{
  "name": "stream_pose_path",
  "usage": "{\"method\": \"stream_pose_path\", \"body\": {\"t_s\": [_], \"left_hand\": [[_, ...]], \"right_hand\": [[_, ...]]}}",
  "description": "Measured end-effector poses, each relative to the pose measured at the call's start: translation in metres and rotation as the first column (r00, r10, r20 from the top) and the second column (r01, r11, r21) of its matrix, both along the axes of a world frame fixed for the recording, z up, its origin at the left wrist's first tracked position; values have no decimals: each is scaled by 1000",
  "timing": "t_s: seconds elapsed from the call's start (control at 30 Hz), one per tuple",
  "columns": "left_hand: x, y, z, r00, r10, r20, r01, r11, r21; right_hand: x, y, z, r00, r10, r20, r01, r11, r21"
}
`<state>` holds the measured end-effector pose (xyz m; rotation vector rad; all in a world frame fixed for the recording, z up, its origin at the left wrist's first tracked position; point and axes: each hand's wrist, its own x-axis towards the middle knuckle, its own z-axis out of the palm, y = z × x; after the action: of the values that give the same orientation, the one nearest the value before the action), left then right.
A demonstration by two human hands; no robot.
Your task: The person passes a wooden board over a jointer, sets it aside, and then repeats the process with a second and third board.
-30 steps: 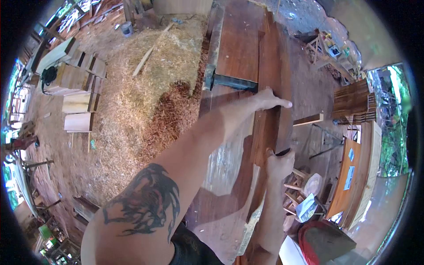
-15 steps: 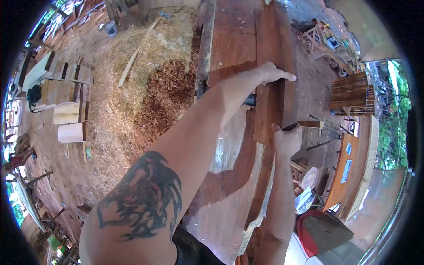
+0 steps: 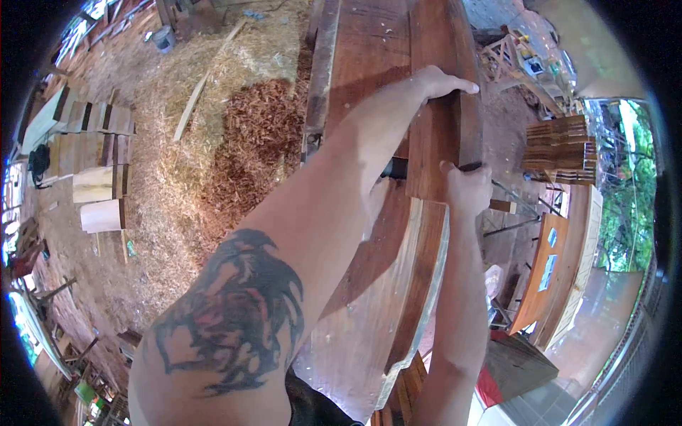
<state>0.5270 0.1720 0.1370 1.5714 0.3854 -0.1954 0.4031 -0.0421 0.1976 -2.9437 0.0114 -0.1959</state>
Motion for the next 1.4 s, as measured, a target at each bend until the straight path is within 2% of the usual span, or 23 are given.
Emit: {"method": "stream_pose_path", "body": {"t_s": [0.03,0.13,0.23,0.3,0.33,0.37,0.4,0.47,0.5,0.53,0.57,0.6,0.67,0.7,0.8,0.9,1.0,1.13,1.2,1.33,1.4], "left_hand": [[4,-1,-1,997,82,8,-82,996,45],[0,-11,-2,884,467,7,-465,882,-81],[-64,-11,22,801,545,248,-515,839,-177],[-117,-17,2,738,528,420,-556,829,-64],[-162,-24,-4,699,571,430,-591,801,-102],[-216,-23,0,682,511,523,-608,794,18],[-266,-27,-9,696,531,484,-637,767,74],[-357,-49,-27,654,726,212,-702,687,-188],[-392,-69,-45,550,834,54,-791,540,-286],[-438,-87,-90,622,783,25,-775,611,163],[-476,-112,-125,658,752,-36,-680,614,400],[-498,-129,-115,698,697,-163,-635,708,309],[-527,-167,-105,756,622,-205,-553,774,308],[-528,-181,-112,781,613,-124,-522,748,409],[-530,-188,-129,777,629,-24,-541,688,484],[-528,-187,-120,780,625,-29,-534,690,489],[-531,-185,-133,812,584,-9,-511,717,474],[-531,-185,-116,790,602,-120,-484,731,480],[-532,-187,-120,780,618,-101,-507,718,477],[-529,-185,-114,773,622,-124,-509,725,463],[-534,-184,-136,793,582,-180,-485,782,391]], "right_hand": [[8,4,-2,1000,-6,-13,6,1000,-8],[27,17,-2,999,-19,-44,18,1000,-21],[36,34,6,996,-23,-81,22,1000,-7],[43,40,7,994,-37,-103,36,999,-13],[46,43,10,994,-31,-109,29,999,-17],[47,45,12,993,-27,-117,24,999,-21],[48,48,14,992,-23,-122,20,1000,-22],[56,53,15,992,-19,-126,17,1000,-19],[60,56,13,992,-19,-128,17,1000,-19],[66,57,10,991,-17,-134,15,1000,-15],[74,59,7,990,-13,-138,12,1000,-9],[80,63,7,990,-7,-139,7,1000,-1],[82,70,13,986,-1,-169,2,1000,11],[85,73,17,984,2,-179,2,1000,20],[99,68,5,983,33,-182,-32,999,9],[122,57,14,900,172,-401,-179,984,20],[93,63,14,950,240,-200,-249,968,-22],[23,73,45,942,255,-218,-263,965,-7],[-20,57,55,928,270,-255,-280,960,-1],[-136,7,61,913,382,-141,-388,921,-18],[-208,-25,68,903,349,-251,-356,934,21]]}}
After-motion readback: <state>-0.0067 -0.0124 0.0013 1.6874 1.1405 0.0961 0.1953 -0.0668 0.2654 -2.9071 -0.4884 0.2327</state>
